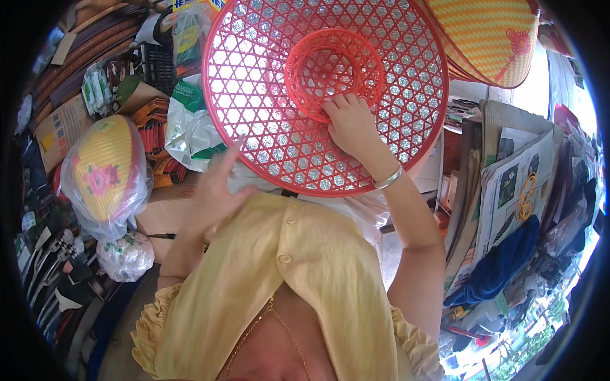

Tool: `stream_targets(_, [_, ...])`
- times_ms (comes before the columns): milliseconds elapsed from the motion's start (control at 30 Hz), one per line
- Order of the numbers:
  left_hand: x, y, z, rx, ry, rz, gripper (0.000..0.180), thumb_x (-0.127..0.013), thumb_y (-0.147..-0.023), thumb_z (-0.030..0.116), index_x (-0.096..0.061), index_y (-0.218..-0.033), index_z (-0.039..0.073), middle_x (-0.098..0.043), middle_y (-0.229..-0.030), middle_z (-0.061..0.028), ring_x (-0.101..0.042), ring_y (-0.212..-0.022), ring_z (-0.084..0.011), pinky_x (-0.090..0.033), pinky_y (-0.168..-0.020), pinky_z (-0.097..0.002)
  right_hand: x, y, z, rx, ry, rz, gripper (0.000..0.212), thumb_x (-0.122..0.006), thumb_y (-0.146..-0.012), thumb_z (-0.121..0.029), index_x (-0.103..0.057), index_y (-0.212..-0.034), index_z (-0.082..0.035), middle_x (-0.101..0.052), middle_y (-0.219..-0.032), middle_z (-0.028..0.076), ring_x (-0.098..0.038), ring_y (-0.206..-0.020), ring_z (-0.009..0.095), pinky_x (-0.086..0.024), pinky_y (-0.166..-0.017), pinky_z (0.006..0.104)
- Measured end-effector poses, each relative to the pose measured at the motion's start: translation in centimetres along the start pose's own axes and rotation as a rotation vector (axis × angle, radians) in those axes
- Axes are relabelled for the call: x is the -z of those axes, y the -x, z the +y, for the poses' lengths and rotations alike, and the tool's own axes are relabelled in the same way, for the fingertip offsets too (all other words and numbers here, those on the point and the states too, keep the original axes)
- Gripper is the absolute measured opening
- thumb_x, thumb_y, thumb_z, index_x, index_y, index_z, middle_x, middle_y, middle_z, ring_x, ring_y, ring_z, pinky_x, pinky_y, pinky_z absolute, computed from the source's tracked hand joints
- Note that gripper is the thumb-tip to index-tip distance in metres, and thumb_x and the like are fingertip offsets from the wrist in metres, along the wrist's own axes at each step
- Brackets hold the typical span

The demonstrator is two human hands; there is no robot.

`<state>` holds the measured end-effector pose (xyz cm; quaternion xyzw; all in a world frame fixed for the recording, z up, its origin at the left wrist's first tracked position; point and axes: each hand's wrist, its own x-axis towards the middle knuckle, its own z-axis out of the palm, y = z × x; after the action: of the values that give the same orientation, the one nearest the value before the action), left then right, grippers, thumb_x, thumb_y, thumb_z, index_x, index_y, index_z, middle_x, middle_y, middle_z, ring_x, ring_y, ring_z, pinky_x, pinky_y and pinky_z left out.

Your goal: The person attaches a yellow string and a small red plastic ring to the center of a red woven hat by hand.

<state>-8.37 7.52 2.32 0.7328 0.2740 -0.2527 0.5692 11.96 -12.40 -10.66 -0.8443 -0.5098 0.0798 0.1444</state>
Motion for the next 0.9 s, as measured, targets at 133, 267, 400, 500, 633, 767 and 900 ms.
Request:
stream_targets(133, [3.2,-3.3,0.1,-0.556,-0.915,0.514,0.076,-0.079,-0.068,0.016,-0.049,-0.137,0.021,-0.042,-0.127,-0.0166,-0.037,-0.126,-0.0369,-0.035,-0.101,-0.0471,0.0,0.0,-0.4,-0.067,-0.066,-0.018,0.024,-0.062,-0.082,-0.019,-0.063,-0.103,-0.008,-0.06,-0.099,0.009,-0.056,-0.096,0.026,-0.044,-0.087,0.0411])
stream_targets(267, [4.1,-5.9,0.6,-0.747,-1.055,0.702,0.062,-0.077,-0.072,0.026,-0.057,-0.13,0.028,-0.043,-0.12,-0.0156,-0.037,-0.124,-0.0373,-0.029,-0.104,-0.0546,-0.3,-0.9,0.1,-0.13,-0.066,-0.057,0.026,-0.063,-0.085,-0.027,-0.063,-0.101,-0.007,-0.06,-0.1,0.01,-0.056,-0.1,0.027,-0.045,-0.088,0.0409])
stream_targets(400, [4.6,-8.0,0.0,-0.791,-0.949,0.705,0.055,-0.078,-0.07,0.032,-0.063,-0.123,0.029,-0.043,-0.118,-0.0138,-0.036,-0.124,-0.0378,-0.025,-0.105,-0.0589,-0.3,-1.6,-0.3,-0.148,0.037,-0.086,0.03,-0.063,-0.085,-0.032,-0.063,-0.102,-0.007,-0.061,-0.098,0.01,-0.057,-0.099,0.028,-0.047,-0.085,0.0407])
stream_targets(500, [4.0,-8.4,0.2,-0.789,-0.919,0.761,0.054,-0.076,-0.07,0.035,-0.064,-0.122,0.03,-0.042,-0.125,-0.0127,-0.032,-0.128,-0.0388,-0.022,-0.105,-0.0637,-0.2,-2.5,0.0,-0.218,-0.002,-0.088,0.031,-0.064,-0.085,-0.033,-0.064,-0.1,-0.006,-0.063,-0.095,0.01,-0.06,-0.096,0.028,-0.05,-0.082,0.0402])
stream_targets(633, [4.1,-9.1,0.1,-0.873,-0.907,0.815,0.033,-0.072,-0.072,0.025,-0.07,-0.105,0.024,-0.047,-0.133,-0.0106,-0.038,-0.129,-0.0365,-0.023,-0.102,-0.0692,1.3,-3.7,0.2,-0.316,-0.226,-0.188,0.028,-0.064,-0.086,-0.031,-0.069,-0.101,-0.008,-0.067,-0.094,0.013,-0.064,-0.09,0.03,-0.052,-0.078,0.0418])
stream_targets(767, [4.2,-8.3,-0.3,-1.025,-0.867,0.597,0.008,-0.067,-0.073,0.015,-0.068,-0.081,0.014,-0.063,-0.113,-0.0048,-0.054,-0.118,-0.0266,-0.029,-0.105,-0.064,1.9,-3.7,0.4,-0.356,-0.257,-0.357,0.026,-0.062,-0.087,-0.028,-0.07,-0.106,-0.013,-0.068,-0.097,0.015,-0.065,-0.088,0.033,-0.051,-0.079,0.0437])
stream_targets(900, [3.4,-7.6,-1.1,-1.101,-0.833,0.524,0.008,-0.066,-0.073,0.014,-0.066,-0.08,0.012,-0.064,-0.1,-0.0016,-0.058,-0.107,-0.0219,-0.029,-0.108,-0.0622,2.2,-3.4,0.9,-0.372,-0.309,-0.479,0.025,-0.059,-0.088,-0.026,-0.07,-0.107,-0.013,-0.068,-0.097,0.013,-0.065,-0.089,0.033,-0.051,-0.08,0.0446])
